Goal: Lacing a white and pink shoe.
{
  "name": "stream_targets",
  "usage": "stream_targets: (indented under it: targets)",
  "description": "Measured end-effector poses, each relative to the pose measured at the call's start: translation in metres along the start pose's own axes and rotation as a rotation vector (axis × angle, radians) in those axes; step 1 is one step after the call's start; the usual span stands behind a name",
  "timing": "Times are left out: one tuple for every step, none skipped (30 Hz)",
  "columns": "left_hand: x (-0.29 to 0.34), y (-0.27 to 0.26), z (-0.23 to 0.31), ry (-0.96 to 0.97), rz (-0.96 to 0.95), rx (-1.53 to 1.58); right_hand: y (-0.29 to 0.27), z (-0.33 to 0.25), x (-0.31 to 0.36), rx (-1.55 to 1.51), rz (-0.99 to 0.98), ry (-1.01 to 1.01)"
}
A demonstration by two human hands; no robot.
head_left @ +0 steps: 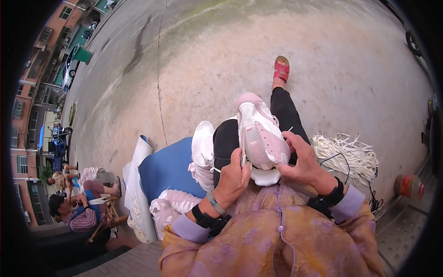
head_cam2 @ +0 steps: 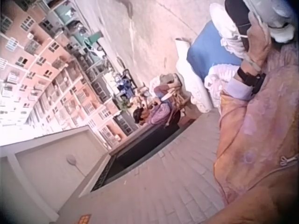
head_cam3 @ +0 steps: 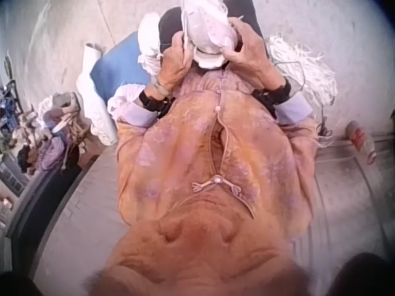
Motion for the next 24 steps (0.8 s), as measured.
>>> stream_targets:
  targets:
    - [-0.003, 0.001, 0.003, 0.027, -0.035, -0.027, -0.001, 0.005, 0.001, 0.000, -0.002, 0.000]
    - [-0.009, 0.004, 0.000, 0.084, -0.047, -0.062, 0.001, 0.015, 0.002, -0.138, -0.019, 0.145]
    - [-0.014, 0.005, -0.002, 0.084, -0.049, -0.062, 0.004, 0.023, 0.003, -0.276, -0.033, 0.293]
    - [-0.017, 0.007, -0.001, 0.140, -0.042, -0.108, 0.005, 0.025, 0.002, -0.263, -0.034, 0.256]
    - [-0.019, 0.008, 0.000, 0.197, -0.034, -0.153, 0.005, 0.025, 0.000, -0.264, -0.034, 0.258]
    - [-0.019, 0.010, 0.001, 0.195, -0.038, -0.154, 0.005, 0.026, -0.001, -0.231, -0.018, 0.234]
    - [-0.018, 0.010, 0.004, 0.191, -0.038, -0.199, 0.005, 0.026, -0.003, -0.197, -0.003, 0.209]
    - [-0.018, 0.011, 0.005, 0.186, -0.037, -0.244, 0.007, 0.028, -0.005, -0.199, -0.004, 0.213]
    - [-0.020, 0.011, 0.003, 0.184, -0.040, -0.242, 0.008, 0.031, -0.007, -0.203, -0.007, 0.228]
    - [-0.025, 0.012, 0.002, 0.207, -0.028, -0.294, 0.010, 0.033, -0.008, -0.206, -0.010, 0.244]
    - [-0.029, 0.012, 0.000, 0.231, -0.016, -0.346, 0.012, 0.035, -0.009, -0.206, -0.011, 0.247]
    - [-0.034, 0.012, -0.001, 0.230, -0.018, -0.344, 0.013, 0.035, -0.010, -0.111, -0.003, 0.200]
    - [-0.039, 0.012, -0.003, 0.220, -0.013, -0.387, 0.013, 0.034, -0.012, -0.016, 0.004, 0.153]
    - [-0.042, 0.012, -0.003, 0.212, -0.008, -0.430, 0.013, 0.031, -0.014, -0.015, 0.003, 0.155]
    - [-0.044, 0.013, -0.003, 0.211, -0.009, -0.430, 0.014, 0.027, -0.017, 0.035, -0.017, 0.135]
    - [-0.045, 0.015, -0.003, 0.190, -0.015, -0.453, 0.013, 0.024, -0.020, 0.085, -0.038, 0.115]
    - [-0.046, 0.016, -0.004, 0.169, -0.021, -0.477, 0.011, 0.024, -0.023, 0.085, -0.039, 0.115]
    - [-0.045, 0.015, -0.004, 0.168, -0.022, -0.477, 0.010, 0.025, -0.026, 0.005, -0.102, 0.225]
    - [-0.044, 0.015, -0.004, 0.155, -0.026, -0.477, 0.011, 0.028, -0.027, -0.076, -0.165, 0.334]
    - [-0.043, 0.015, -0.004, 0.142, -0.031, -0.478, 0.011, 0.029, -0.028, -0.078, -0.167, 0.336]
    - [-0.042, 0.016, -0.005, 0.142, -0.033, -0.478, 0.013, 0.033, -0.028, -0.177, -0.191, 0.405]
    - [-0.040, 0.016, -0.006, 0.140, -0.022, -0.481, 0.015, 0.036, -0.027, -0.276, -0.215, 0.475]
    - [-0.038, 0.016, -0.007, 0.138, -0.011, -0.484, 0.016, 0.039, -0.026, -0.278, -0.215, 0.477]
    - [-0.037, 0.015, -0.007, 0.131, -0.015, -0.484, 0.017, 0.043, -0.024, -0.340, -0.202, 0.487]
Point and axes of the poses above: each hand's wrist, its own x-axis away from the middle knuckle, its own y-axis out of the palm, z = x × y, the point moved 2 cm from there along -x, towards the middle knuckle
